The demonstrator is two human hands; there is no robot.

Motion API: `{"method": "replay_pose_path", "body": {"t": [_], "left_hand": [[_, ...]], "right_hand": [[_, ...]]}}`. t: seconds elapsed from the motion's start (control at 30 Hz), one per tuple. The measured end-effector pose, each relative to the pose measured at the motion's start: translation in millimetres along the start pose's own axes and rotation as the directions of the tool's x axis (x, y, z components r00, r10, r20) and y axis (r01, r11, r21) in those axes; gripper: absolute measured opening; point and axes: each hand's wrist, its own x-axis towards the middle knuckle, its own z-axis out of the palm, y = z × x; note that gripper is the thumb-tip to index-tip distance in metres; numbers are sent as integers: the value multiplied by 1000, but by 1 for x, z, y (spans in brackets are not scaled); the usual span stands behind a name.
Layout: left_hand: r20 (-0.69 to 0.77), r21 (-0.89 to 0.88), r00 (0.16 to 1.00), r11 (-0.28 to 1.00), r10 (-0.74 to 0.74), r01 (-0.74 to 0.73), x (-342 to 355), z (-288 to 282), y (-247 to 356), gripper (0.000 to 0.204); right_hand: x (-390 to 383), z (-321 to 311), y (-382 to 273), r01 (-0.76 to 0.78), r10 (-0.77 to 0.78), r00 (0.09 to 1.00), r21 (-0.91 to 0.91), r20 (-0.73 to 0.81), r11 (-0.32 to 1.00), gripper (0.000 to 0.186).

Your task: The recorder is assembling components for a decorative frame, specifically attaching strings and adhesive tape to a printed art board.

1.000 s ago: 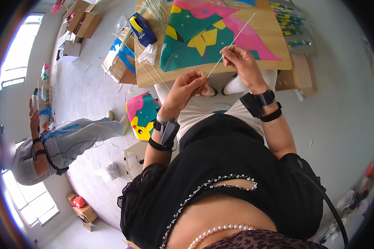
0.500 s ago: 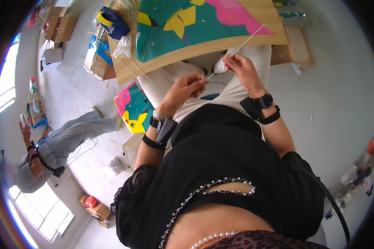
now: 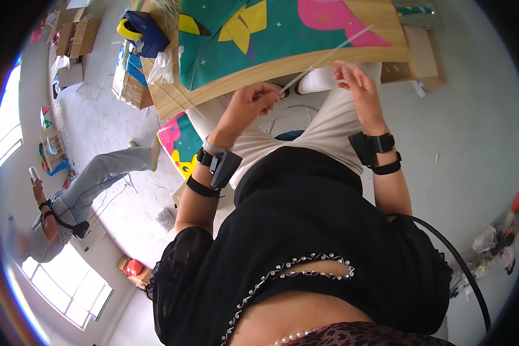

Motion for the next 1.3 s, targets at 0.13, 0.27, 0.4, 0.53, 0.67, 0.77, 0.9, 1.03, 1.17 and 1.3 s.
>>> {"method": "replay_pose_path", "body": {"t": [0.13, 0.27, 0.4, 0.53, 0.67, 0.77, 0.9, 1.03, 1.17, 1.3], "left_hand": [[-249, 413, 930, 898, 271, -152, 32, -20, 21, 9], [-247, 804, 614, 512, 750, -302, 66, -19, 31, 5], [-50, 895, 575, 293, 816, -337, 90, -19, 13, 10], [-28, 904, 573, 266, 819, -336, 100, -18, -2, 13], [-28, 908, 578, 263, 816, -327, 100, -17, -4, 14], [-37, 897, 583, 285, 811, -339, 103, -16, 2, 15], [-18, 907, 584, 259, 811, -332, 107, -23, 6, 16], [-18, 907, 583, 258, 812, -332, 105, -25, 1, 16], [-35, 903, 581, 275, 813, -331, 101, -24, -6, 15], [-49, 907, 576, 278, 816, -316, 99, -25, -11, 15]], "right_hand": [[10, -33, -5, 66, -81, 977, -80, -197, 995, 33], [22, -59, -9, 126, -156, 932, -110, -326, 986, 28], [35, -75, -8, 154, -231, 883, -212, -409, 965, 26], [48, -89, -3, 176, -376, 837, -454, -399, 873, 22], [56, -90, -8, 118, -420, 840, -641, -343, 759, 22], [63, -86, -18, 165, -491, 834, -734, -253, 658, 25], [75, -85, -22, 195, -578, 813, -901, -73, 388, 29], [77, -87, -19, 230, -615, 787, -901, -50, 367, 29], [77, -83, -19, 254, -629, 778, -915, 0, 315, 27], [80, -54, -23, 357, -644, 737, -927, 203, 116, 24]]}}
